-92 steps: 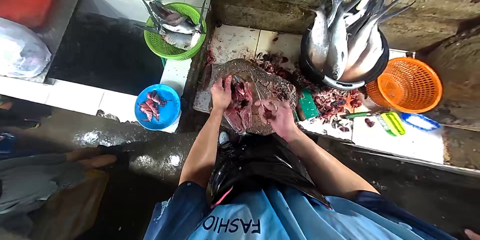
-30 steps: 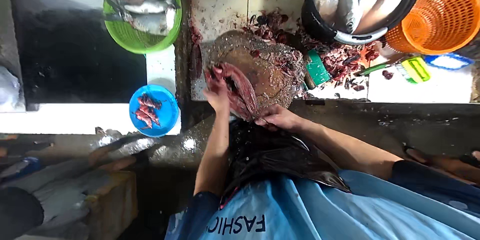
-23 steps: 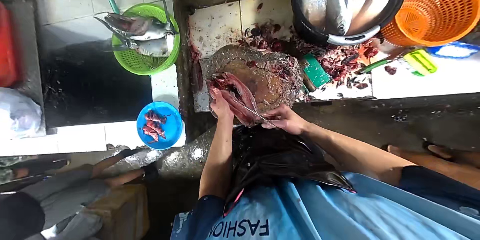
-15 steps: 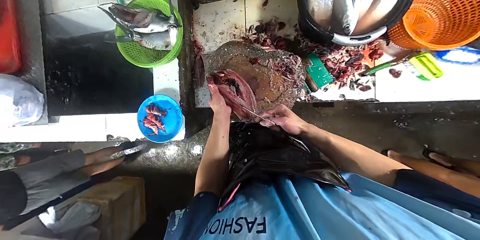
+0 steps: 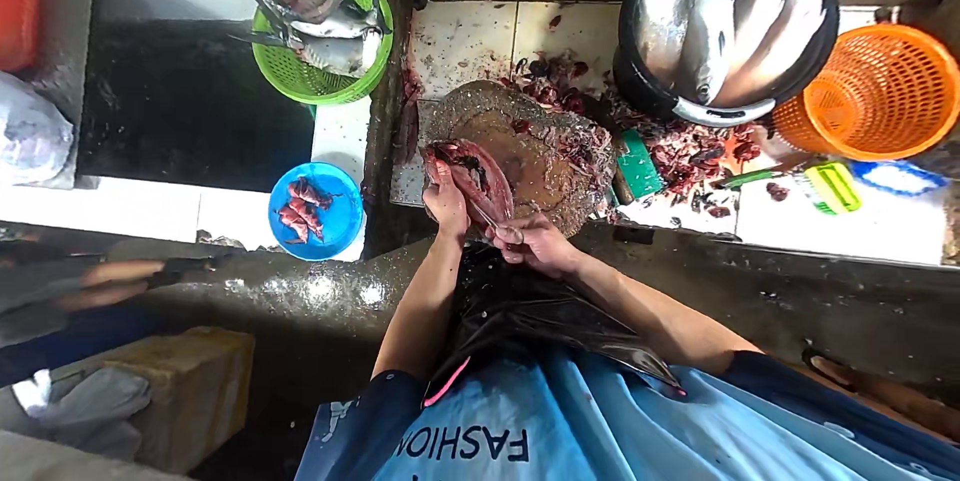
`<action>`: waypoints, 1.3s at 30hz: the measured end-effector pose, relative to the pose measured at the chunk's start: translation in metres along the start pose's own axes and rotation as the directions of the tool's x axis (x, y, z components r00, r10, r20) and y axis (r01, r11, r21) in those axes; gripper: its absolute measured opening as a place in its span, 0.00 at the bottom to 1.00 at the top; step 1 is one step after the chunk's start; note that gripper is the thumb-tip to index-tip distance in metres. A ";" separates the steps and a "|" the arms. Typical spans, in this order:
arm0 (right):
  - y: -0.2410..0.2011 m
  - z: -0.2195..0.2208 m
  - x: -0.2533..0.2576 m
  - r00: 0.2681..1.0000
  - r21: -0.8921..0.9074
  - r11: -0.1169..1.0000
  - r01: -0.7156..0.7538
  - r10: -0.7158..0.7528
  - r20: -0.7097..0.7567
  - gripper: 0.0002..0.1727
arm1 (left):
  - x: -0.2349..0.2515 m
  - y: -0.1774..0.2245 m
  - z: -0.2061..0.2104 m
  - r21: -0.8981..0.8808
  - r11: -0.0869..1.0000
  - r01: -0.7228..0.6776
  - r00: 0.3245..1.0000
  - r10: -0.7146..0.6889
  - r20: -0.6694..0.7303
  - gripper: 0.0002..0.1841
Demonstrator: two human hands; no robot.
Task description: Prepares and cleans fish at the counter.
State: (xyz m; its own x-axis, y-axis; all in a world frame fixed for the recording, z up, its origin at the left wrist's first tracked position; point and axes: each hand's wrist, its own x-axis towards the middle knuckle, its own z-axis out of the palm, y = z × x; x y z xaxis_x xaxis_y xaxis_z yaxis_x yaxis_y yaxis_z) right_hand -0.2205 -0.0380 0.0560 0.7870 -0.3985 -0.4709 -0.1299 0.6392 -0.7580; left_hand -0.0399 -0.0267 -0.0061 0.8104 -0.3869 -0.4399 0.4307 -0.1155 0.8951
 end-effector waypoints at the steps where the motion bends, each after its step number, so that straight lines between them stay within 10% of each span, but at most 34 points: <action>1: -0.005 0.005 -0.004 0.999 0.093 0.995 -0.043 0.045 -0.019 0.14 | -0.001 -0.004 0.000 -0.025 0.998 -0.056 0.998 0.056 0.004 0.27; 9: -0.018 0.015 -0.011 0.978 0.543 0.823 -0.166 0.208 -0.016 0.19 | -0.017 -0.010 -0.003 0.206 0.928 -0.310 0.949 0.313 0.019 0.23; 16: -0.028 0.024 -0.026 0.997 0.461 0.885 -0.070 0.055 0.046 0.18 | 0.001 -0.017 0.003 0.349 0.862 -0.368 0.912 0.408 -0.048 0.17; 21: -0.050 0.015 -0.036 0.900 -0.097 0.899 0.426 -0.411 0.148 0.17 | 0.019 -0.012 -0.022 -0.011 0.993 0.119 0.988 -0.120 -0.094 0.35; 25: -0.017 -0.009 -0.018 0.990 -0.334 0.933 0.137 -0.139 0.018 0.12 | 0.001 0.006 -0.034 -0.059 0.949 0.309 0.950 -0.305 0.070 0.49; 35: 0.013 0.013 0.017 0.995 0.060 0.998 0.008 -0.013 0.094 0.15 | -0.005 0.011 -0.014 -0.255 0.960 0.118 0.991 -0.131 -0.036 0.36; 39: -0.012 0.019 -0.003 0.970 0.172 0.975 0.139 -0.169 0.176 0.15 | -0.027 0.070 -0.006 -0.021 0.922 0.387 0.906 -0.385 -0.176 0.30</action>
State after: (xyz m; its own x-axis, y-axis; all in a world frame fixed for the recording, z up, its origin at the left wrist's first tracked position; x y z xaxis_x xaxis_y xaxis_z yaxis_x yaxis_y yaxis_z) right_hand -0.2101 -0.0318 0.0748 0.8912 -0.3789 -0.2494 0.0865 0.6815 -0.7267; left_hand -0.0292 -0.0191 0.0683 0.6385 -0.1453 -0.7558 0.7192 -0.2370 0.6532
